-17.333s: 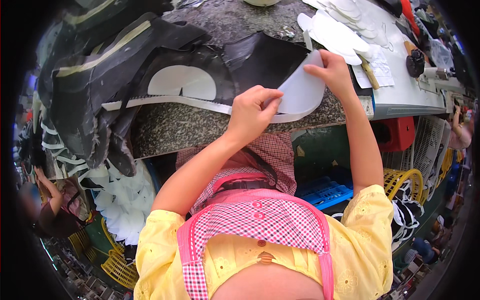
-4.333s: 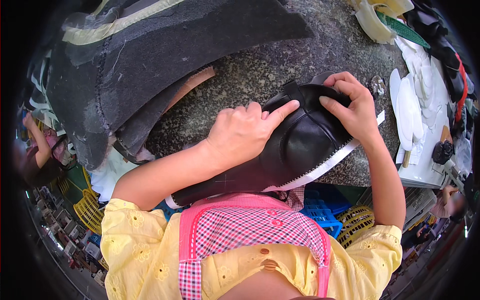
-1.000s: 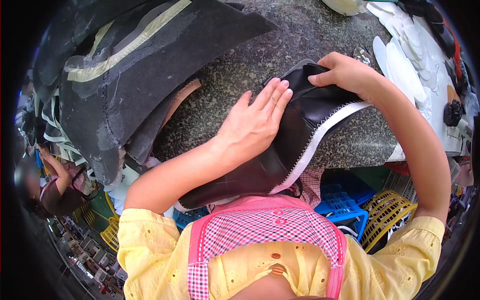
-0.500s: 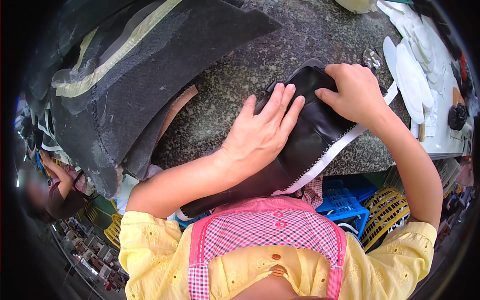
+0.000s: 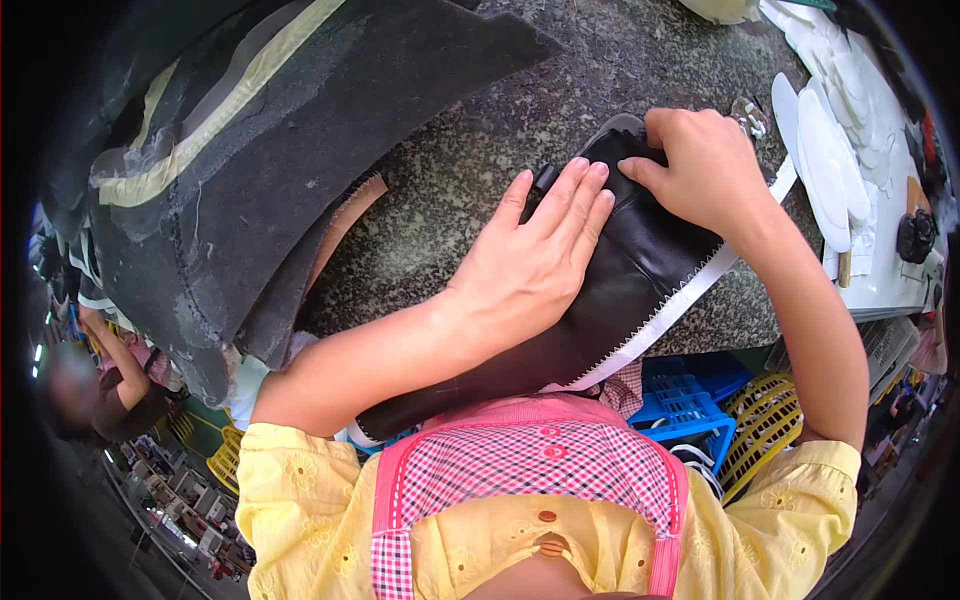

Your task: Assembling shoe components by hand, including lining and outer leather parts.

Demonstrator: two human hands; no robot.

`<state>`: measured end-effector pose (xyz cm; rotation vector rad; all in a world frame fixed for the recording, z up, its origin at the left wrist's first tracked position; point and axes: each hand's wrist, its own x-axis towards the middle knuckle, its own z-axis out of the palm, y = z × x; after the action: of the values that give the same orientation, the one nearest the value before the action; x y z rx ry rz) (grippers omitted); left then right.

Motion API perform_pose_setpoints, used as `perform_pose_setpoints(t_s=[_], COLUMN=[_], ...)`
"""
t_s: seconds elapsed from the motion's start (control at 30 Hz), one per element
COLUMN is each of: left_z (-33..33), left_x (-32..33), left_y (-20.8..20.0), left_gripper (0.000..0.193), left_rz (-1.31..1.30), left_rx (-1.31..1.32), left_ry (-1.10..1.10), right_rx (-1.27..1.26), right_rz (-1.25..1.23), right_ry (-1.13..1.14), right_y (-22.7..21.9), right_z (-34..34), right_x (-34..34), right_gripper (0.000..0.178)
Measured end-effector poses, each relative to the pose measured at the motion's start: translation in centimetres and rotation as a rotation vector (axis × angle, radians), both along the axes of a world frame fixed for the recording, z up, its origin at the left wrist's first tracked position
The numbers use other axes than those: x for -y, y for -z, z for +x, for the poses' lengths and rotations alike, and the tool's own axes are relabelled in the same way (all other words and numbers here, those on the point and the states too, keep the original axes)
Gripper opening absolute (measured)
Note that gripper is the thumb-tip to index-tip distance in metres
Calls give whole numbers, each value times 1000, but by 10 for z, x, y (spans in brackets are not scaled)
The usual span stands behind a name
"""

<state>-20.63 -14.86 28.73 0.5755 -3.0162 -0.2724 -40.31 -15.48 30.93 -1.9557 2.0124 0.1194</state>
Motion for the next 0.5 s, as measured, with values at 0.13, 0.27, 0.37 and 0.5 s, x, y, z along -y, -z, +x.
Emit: perform_pose_setpoints(t_s=[0.13,0.27,0.37,0.5], left_z=[-2,-9,-3,-3], left_x=[6,3,3,2], left_y=[2,0,-4,-4], left_gripper=[50,49,49,52], left_rz=[19,41,16,-102], left_rx=[-12,-20,-32,-170], left_ry=[13,29,-13,-156], right_rx=[-107,-72,40,40], right_rz=[-121,-766,-693,-884], right_ry=[14,-325,-81,-37], right_y=[-9,34,41,60], right_z=[1,-11,-3,-24], right_x=[-2,-14,-3,1], right_gripper=[29,34,47,45])
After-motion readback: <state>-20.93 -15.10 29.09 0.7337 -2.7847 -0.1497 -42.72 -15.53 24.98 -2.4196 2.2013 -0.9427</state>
